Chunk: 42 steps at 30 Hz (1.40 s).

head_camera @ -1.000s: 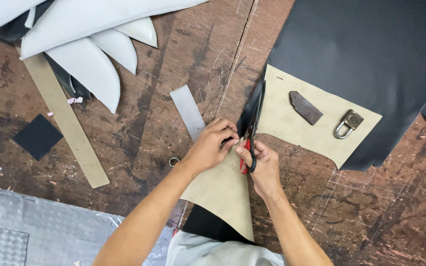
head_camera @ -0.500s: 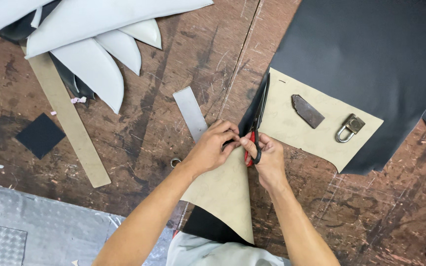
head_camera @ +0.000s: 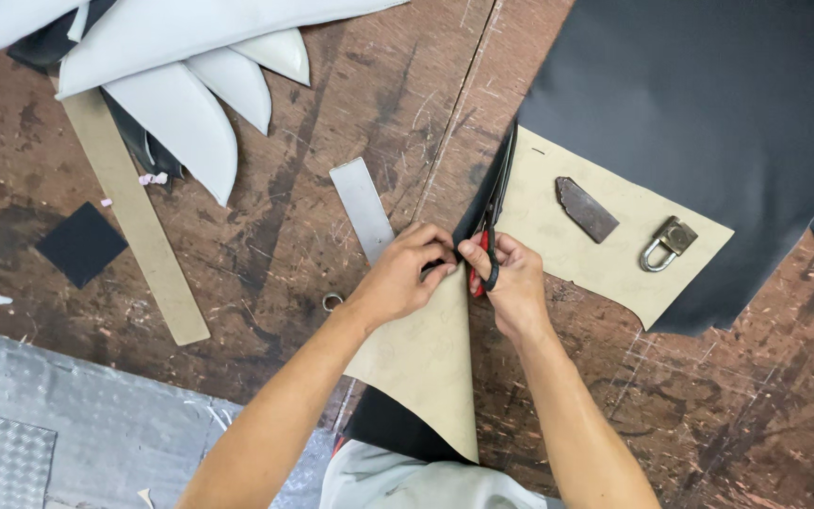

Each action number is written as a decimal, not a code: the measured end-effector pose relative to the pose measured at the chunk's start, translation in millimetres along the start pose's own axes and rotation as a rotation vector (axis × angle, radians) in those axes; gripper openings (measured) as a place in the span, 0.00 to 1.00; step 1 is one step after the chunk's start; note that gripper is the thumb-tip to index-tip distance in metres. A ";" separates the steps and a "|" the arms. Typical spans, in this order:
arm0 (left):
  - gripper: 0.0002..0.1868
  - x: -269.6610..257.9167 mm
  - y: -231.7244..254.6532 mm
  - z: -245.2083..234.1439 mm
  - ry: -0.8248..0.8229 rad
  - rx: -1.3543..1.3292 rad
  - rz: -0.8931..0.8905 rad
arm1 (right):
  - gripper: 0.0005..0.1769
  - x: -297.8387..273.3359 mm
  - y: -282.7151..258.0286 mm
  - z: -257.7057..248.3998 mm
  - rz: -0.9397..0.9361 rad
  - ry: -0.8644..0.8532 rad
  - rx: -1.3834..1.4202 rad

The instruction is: The person uses shears to cut a large sheet of black leather following a newspaper template, then switches to a cardboard template to cut additional leather pieces. The person secures templates with a padlock and weights, and handles multiple leather pieces on a wooden workbench.

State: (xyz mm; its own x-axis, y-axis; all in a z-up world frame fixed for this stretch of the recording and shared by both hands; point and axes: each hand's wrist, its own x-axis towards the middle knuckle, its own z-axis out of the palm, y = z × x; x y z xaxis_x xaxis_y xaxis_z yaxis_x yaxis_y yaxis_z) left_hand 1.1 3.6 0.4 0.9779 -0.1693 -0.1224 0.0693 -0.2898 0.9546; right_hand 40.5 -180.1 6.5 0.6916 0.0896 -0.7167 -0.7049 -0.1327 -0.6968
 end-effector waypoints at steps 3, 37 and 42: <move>0.04 -3.1 1.3 6.7 0.024 0.032 -0.018 | 0.15 -0.7 -0.5 -10.4 0.010 -0.034 0.001; 0.26 136.9 116.7 314.7 0.535 0.570 0.031 | 0.28 -26.7 1.6 -447.7 0.257 -0.709 -0.052; 0.25 137.5 106.8 321.9 0.523 0.634 0.003 | 0.31 35.6 -57.9 -492.4 0.346 -0.677 -0.528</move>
State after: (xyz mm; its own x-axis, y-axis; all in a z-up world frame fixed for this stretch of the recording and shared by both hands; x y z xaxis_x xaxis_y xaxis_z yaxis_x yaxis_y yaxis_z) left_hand 79.5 -353.9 -2.0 0.9541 0.2448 0.1722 0.0952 -0.7938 0.6007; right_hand 183.5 -655.4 35.4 0.0995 0.4967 -0.8622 -0.5770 -0.6772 -0.4567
